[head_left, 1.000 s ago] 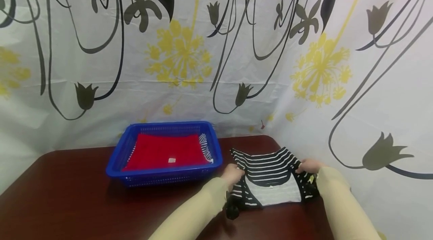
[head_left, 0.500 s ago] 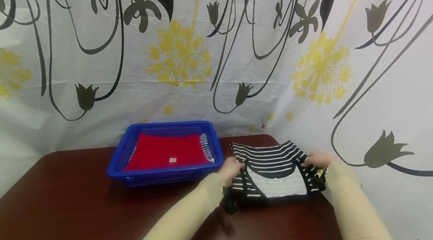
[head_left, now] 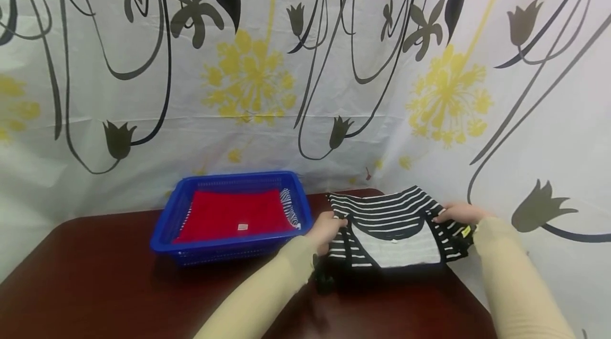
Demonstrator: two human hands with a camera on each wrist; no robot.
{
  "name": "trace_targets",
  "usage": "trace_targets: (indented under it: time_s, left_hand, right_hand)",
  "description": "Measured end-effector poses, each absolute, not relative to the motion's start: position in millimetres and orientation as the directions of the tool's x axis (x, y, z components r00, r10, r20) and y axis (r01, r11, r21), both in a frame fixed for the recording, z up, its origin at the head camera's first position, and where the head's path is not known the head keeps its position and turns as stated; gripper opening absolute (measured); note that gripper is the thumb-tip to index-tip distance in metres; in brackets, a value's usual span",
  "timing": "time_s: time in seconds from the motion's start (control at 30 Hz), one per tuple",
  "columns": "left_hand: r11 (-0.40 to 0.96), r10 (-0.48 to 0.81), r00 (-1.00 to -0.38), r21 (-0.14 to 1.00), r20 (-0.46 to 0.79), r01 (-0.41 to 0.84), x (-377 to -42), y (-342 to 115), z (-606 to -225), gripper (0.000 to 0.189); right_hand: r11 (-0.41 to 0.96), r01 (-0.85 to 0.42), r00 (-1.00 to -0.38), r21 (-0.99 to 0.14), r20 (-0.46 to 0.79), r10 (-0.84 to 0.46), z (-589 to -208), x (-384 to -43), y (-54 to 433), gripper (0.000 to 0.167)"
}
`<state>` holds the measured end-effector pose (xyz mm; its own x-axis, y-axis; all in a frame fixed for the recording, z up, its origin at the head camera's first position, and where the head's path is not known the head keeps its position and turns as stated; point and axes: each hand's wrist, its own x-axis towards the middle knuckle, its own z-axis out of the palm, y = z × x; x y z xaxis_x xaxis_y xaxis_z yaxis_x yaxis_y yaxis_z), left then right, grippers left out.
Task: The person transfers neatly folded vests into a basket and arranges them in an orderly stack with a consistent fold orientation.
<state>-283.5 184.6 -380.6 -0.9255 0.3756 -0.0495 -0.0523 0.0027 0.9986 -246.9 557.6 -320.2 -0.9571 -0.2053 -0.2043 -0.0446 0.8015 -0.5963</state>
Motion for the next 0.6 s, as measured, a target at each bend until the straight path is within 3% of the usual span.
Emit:
trace_targets:
  time_s: [0.13,0.37,0.5,0.6]
  left_hand:
    - [-0.039,0.399,-0.916,0.997,-0.043,-0.064,-286.5,182.8,-373.2,0.051]
    - [-0.06,0.43,-0.902,0.997,-0.022,-0.053,-285.8,176.5,-361.9,0.037]
    - [-0.081,0.449,-0.893,0.995,-0.011,-0.053,-290.5,170.3,-356.6,0.025]
    - [-0.072,0.444,-0.896,0.997,0.002,-0.034,-295.3,165.7,-351.9,0.027]
  right_hand:
    - [0.828,0.02,-0.97,-0.561,-0.211,-0.119,-308.5,-243.3,547.7,0.028]
    - [0.839,0.017,-0.97,-0.543,-0.213,-0.118,-300.3,-240.3,548.3,0.03]
    - [0.809,0.011,-0.967,-0.588,-0.214,-0.142,-299.4,-244.0,545.7,0.031]
    - [0.77,0.013,-0.966,-0.638,-0.207,-0.156,-298.3,-248.7,544.1,0.032]
